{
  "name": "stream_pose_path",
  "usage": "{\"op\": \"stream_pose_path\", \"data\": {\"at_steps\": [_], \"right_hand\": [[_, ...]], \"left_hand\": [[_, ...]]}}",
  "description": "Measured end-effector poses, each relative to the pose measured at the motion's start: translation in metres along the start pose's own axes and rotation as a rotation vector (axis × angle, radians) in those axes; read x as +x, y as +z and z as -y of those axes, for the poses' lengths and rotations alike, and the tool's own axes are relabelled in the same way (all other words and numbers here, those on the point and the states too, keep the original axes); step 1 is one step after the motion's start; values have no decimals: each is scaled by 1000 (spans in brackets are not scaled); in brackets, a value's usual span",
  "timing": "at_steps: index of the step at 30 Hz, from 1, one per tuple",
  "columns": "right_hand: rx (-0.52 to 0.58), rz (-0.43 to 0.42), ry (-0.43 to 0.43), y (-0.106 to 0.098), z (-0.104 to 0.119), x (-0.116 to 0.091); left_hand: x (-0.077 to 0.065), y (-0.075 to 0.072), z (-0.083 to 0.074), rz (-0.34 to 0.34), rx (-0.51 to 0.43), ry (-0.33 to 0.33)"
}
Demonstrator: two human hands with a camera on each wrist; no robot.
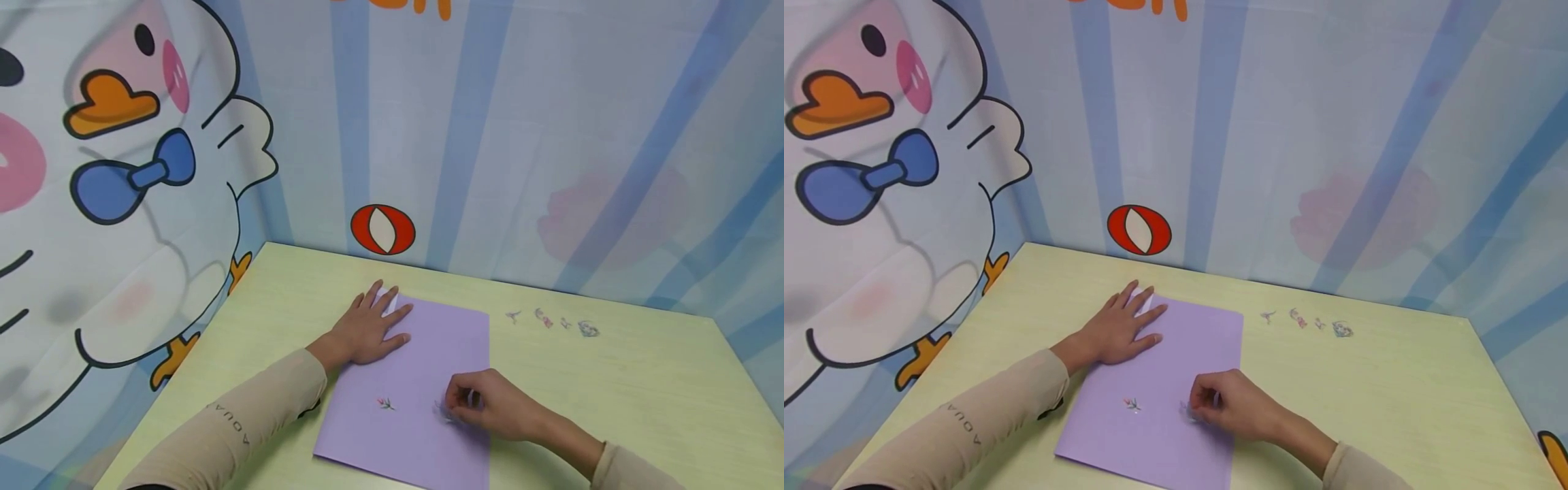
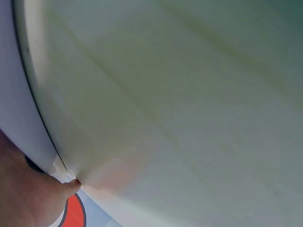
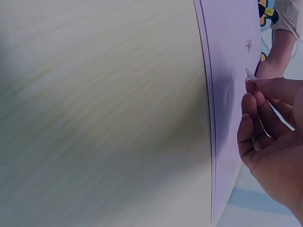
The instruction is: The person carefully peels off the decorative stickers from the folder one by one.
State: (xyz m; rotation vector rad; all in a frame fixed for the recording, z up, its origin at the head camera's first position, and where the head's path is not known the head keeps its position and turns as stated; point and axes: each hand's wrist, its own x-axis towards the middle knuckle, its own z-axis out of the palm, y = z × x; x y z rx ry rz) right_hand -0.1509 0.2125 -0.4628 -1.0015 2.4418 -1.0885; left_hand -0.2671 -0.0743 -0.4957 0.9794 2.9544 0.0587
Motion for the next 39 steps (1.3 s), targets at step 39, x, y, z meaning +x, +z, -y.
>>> {"op": "stream_pose_path", "data": {"at_steps": [39], "right_hand": [[32,-312,223,-54,-27,-10]], "left_hand": [[4,6,2,18,30,-19]]}}
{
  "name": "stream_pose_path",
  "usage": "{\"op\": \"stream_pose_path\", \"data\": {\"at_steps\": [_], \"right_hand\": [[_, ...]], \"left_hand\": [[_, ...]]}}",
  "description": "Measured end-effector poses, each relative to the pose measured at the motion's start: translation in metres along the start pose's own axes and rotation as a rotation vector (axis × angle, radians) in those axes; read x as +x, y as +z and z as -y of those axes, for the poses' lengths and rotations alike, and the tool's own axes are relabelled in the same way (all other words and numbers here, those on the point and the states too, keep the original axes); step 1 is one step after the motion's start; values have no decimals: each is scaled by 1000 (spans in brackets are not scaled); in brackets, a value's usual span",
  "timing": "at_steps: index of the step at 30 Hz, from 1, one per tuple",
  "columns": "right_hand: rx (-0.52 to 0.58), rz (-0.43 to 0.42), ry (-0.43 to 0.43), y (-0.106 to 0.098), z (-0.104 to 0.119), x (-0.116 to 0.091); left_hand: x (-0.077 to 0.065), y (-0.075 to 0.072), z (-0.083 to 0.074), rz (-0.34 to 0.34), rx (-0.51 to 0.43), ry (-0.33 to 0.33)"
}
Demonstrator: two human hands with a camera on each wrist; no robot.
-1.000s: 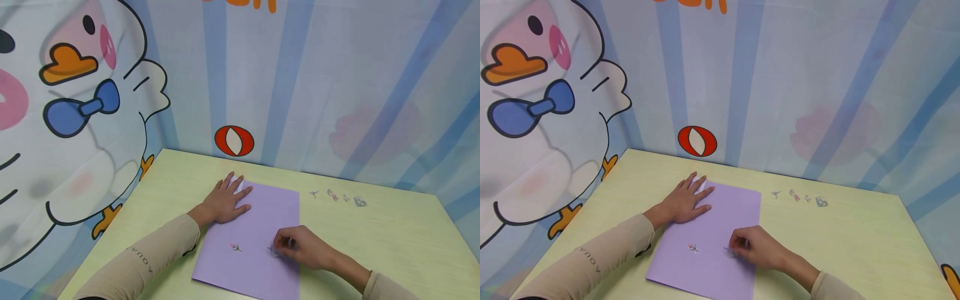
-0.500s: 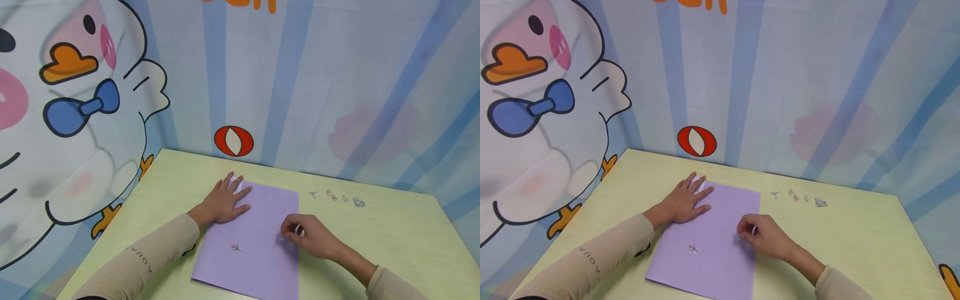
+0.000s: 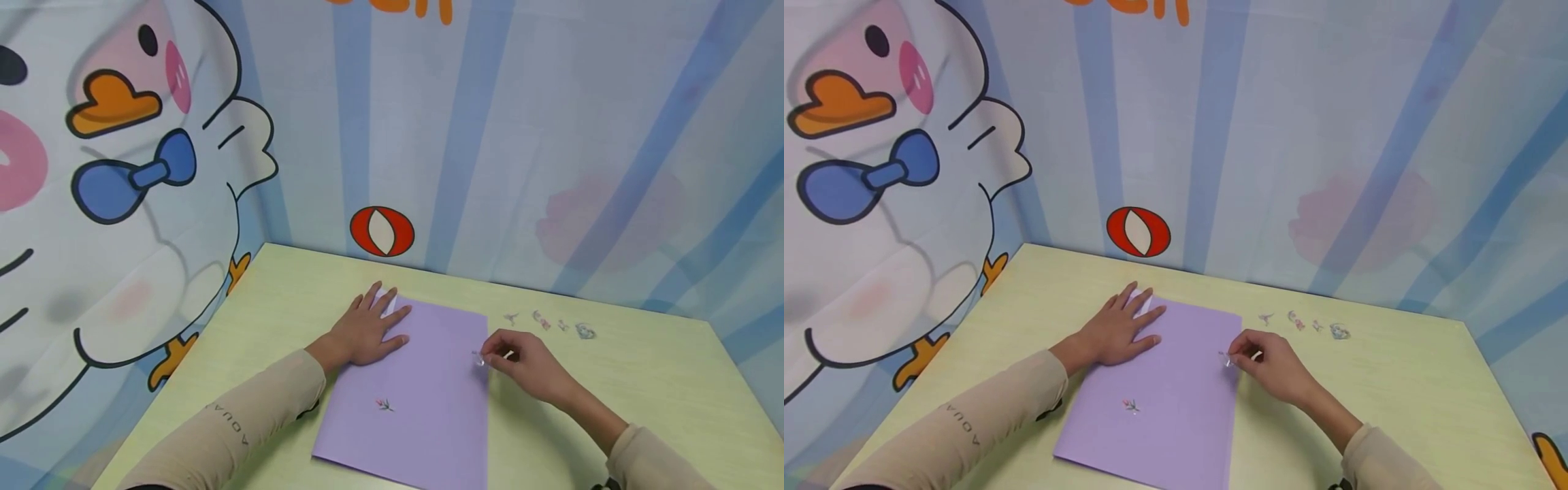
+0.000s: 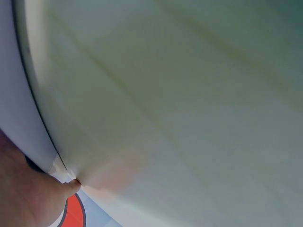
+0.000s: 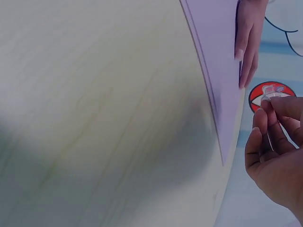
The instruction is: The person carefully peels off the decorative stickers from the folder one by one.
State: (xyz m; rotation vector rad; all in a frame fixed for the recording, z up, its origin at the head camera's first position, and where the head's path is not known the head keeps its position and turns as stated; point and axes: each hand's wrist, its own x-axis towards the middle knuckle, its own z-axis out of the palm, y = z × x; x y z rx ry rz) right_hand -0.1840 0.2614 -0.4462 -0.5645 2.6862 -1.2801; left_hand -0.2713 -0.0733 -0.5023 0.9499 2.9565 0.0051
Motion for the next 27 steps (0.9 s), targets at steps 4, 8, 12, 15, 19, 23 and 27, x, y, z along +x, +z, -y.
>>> {"op": "stream_pose_path", "data": {"at_steps": [4,8,12,15,19,23,27], "right_hand": [[-4,-47,35,-4,-11,0],[-24,-100,55,-8,-24,-1],[-63,-149,78,-14,-36,-1],[-87,-183,101,-20,-45,-1],[-110,-229,119,-32,-56,-4],[-173,-292,125,-44,-71,-8],[-249,-348,138,-53,-88,-13]], "left_hand": [[-1,-2,-1,1,0,5],[-1,-4,-1,2,1,8],[-1,-3,0,6,0,8],[-2,-3,-1,4,-5,9],[-2,-3,-1,4,-10,9],[-2,-3,-1,0,-16,10],[-2,-3,-1,-9,-17,12]]}}
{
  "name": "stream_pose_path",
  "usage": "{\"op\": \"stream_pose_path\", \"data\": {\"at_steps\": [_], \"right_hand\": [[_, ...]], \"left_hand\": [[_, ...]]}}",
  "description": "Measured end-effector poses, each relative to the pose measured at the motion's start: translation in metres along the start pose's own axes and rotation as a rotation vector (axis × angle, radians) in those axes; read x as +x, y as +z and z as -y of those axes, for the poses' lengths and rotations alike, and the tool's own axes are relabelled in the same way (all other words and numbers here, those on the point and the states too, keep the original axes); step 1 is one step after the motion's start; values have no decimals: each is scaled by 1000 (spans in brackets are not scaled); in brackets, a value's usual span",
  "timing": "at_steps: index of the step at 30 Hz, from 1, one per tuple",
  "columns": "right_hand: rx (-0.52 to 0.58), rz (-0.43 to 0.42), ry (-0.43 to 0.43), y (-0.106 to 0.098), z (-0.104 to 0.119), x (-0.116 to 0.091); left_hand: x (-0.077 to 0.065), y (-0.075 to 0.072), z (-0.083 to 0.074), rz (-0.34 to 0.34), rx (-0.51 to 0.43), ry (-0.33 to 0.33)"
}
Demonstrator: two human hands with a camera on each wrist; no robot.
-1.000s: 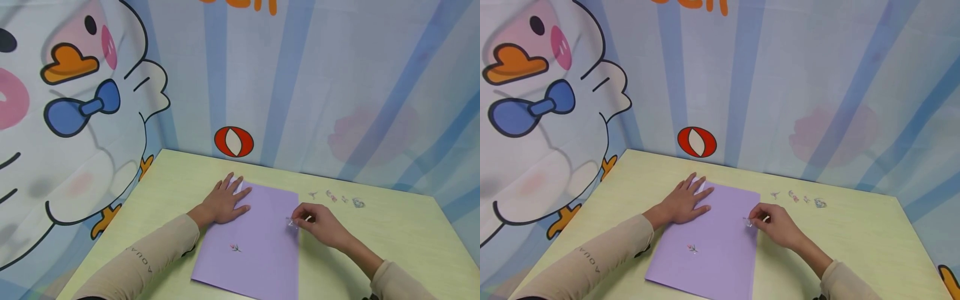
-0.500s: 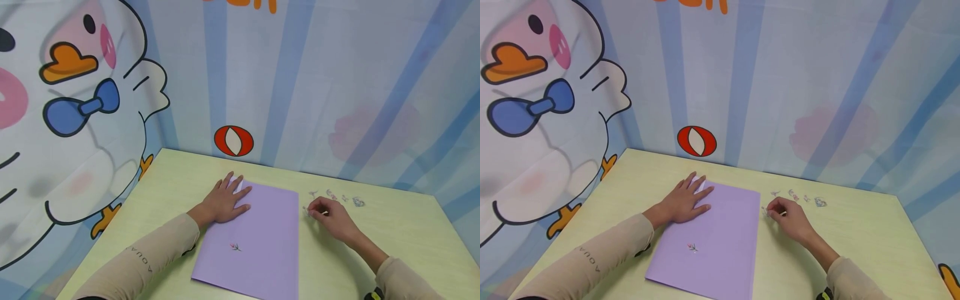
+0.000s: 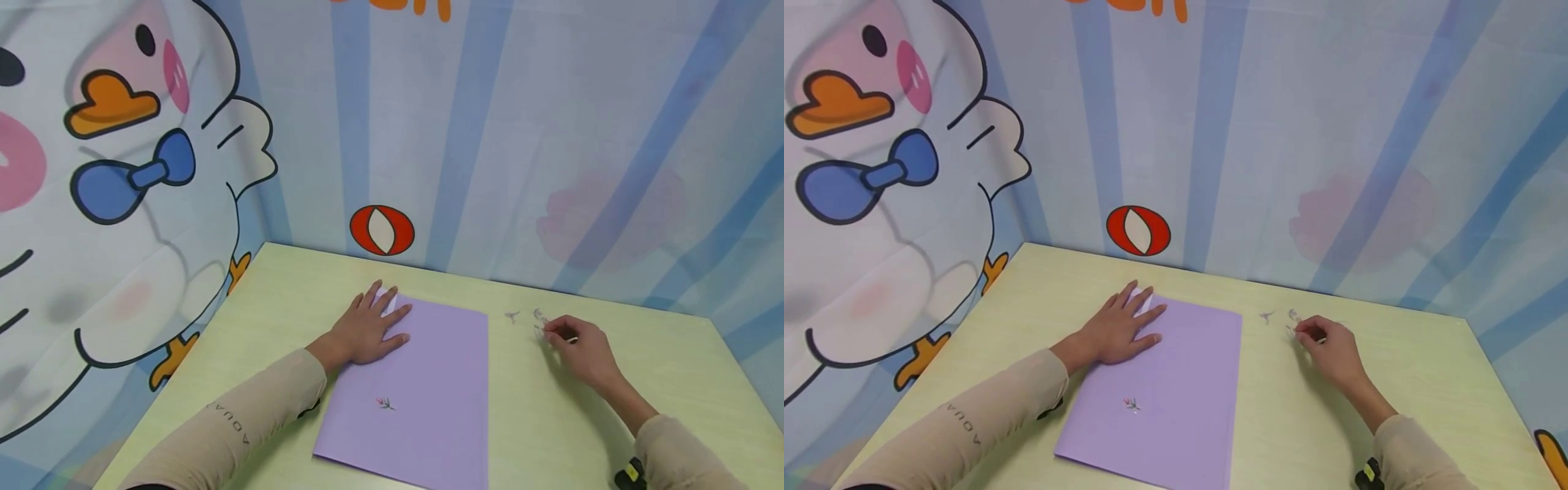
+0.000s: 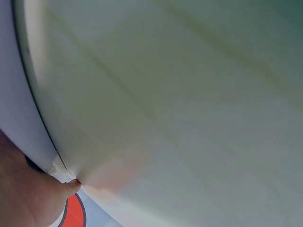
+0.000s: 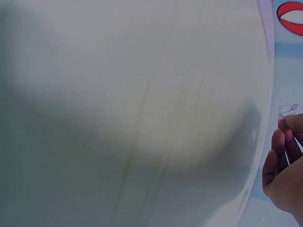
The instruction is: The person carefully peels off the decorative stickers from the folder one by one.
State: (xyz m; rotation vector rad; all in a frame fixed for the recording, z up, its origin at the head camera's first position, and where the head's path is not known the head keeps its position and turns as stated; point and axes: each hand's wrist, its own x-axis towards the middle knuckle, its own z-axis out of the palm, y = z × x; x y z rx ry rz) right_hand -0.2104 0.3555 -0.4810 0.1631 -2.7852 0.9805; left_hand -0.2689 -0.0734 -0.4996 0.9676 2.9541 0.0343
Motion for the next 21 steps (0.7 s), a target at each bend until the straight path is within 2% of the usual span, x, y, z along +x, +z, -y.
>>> {"op": "stream_pose_path", "data": {"at_steps": [10,16,21], "right_hand": [[-58,-119,41,-25,-35,1],[-9,-131,165,-44,-48,1],[-4,-137,266,-51,-64,-2]], "left_hand": [[-1,-3,0,-9,-2,13],[-1,-4,0,-6,-2,14],[0,-1,1,7,2,7]]}}
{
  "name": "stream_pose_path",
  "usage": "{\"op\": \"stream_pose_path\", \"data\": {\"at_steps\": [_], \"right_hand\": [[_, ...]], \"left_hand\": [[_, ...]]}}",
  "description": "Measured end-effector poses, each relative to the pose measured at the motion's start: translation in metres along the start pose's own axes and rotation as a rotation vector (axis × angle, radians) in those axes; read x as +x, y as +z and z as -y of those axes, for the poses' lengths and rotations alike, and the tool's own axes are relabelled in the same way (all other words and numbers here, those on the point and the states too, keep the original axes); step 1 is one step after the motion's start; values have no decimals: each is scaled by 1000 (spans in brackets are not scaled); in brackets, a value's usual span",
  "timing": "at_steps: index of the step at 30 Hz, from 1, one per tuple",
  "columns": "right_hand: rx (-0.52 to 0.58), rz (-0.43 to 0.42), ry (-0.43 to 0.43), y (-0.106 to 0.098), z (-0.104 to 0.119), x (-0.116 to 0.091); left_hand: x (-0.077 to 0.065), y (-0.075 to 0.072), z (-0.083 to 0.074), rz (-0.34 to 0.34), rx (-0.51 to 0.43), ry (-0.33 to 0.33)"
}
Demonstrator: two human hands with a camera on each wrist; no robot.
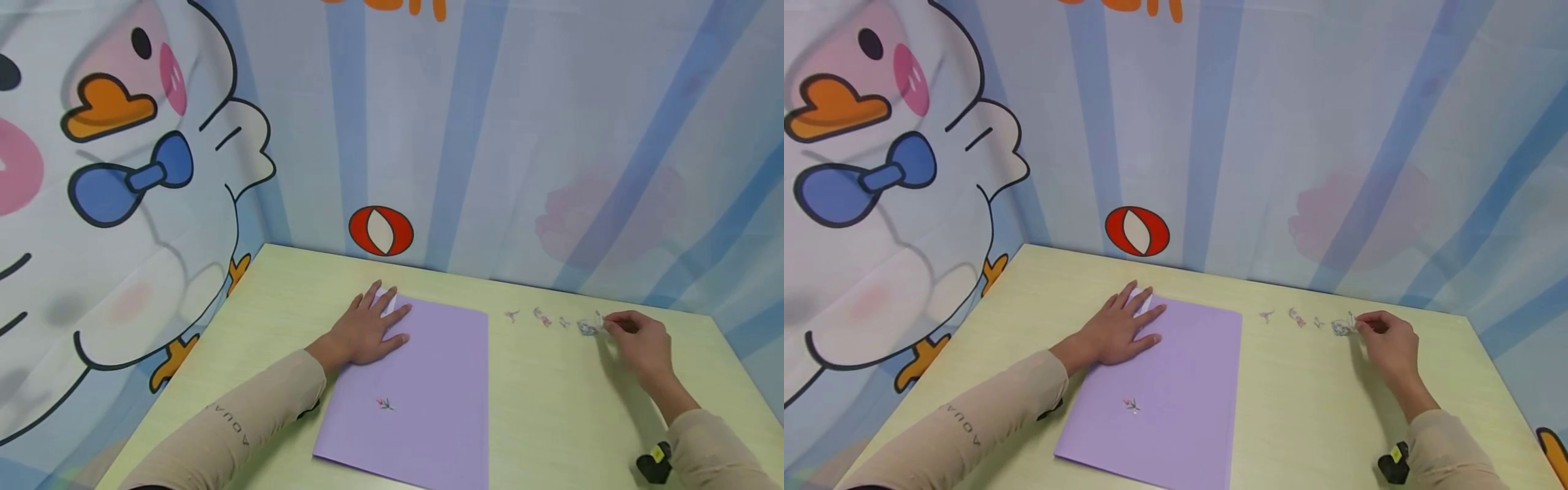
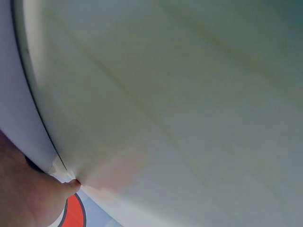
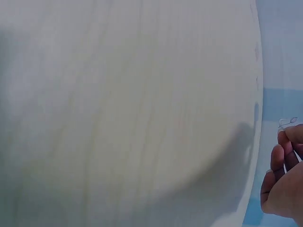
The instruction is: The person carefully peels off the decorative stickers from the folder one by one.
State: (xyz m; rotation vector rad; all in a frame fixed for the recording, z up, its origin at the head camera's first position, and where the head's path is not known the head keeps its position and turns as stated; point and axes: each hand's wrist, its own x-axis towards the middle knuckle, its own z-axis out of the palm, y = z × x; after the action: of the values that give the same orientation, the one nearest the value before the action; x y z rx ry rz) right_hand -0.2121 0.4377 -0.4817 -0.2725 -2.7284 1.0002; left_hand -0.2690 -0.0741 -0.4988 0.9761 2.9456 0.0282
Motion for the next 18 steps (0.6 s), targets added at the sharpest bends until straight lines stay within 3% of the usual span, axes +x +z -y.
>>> {"op": "stream_pose_path", "data": {"at_steps": [8,18], "right_hand": [[-24,-3,63,-3,-27,3],[-111,-8,88,-6,-36,9]], "left_hand": [[-2,-1,0,-14,-9,14],[-1,0,1,-21,-9,14]]}}
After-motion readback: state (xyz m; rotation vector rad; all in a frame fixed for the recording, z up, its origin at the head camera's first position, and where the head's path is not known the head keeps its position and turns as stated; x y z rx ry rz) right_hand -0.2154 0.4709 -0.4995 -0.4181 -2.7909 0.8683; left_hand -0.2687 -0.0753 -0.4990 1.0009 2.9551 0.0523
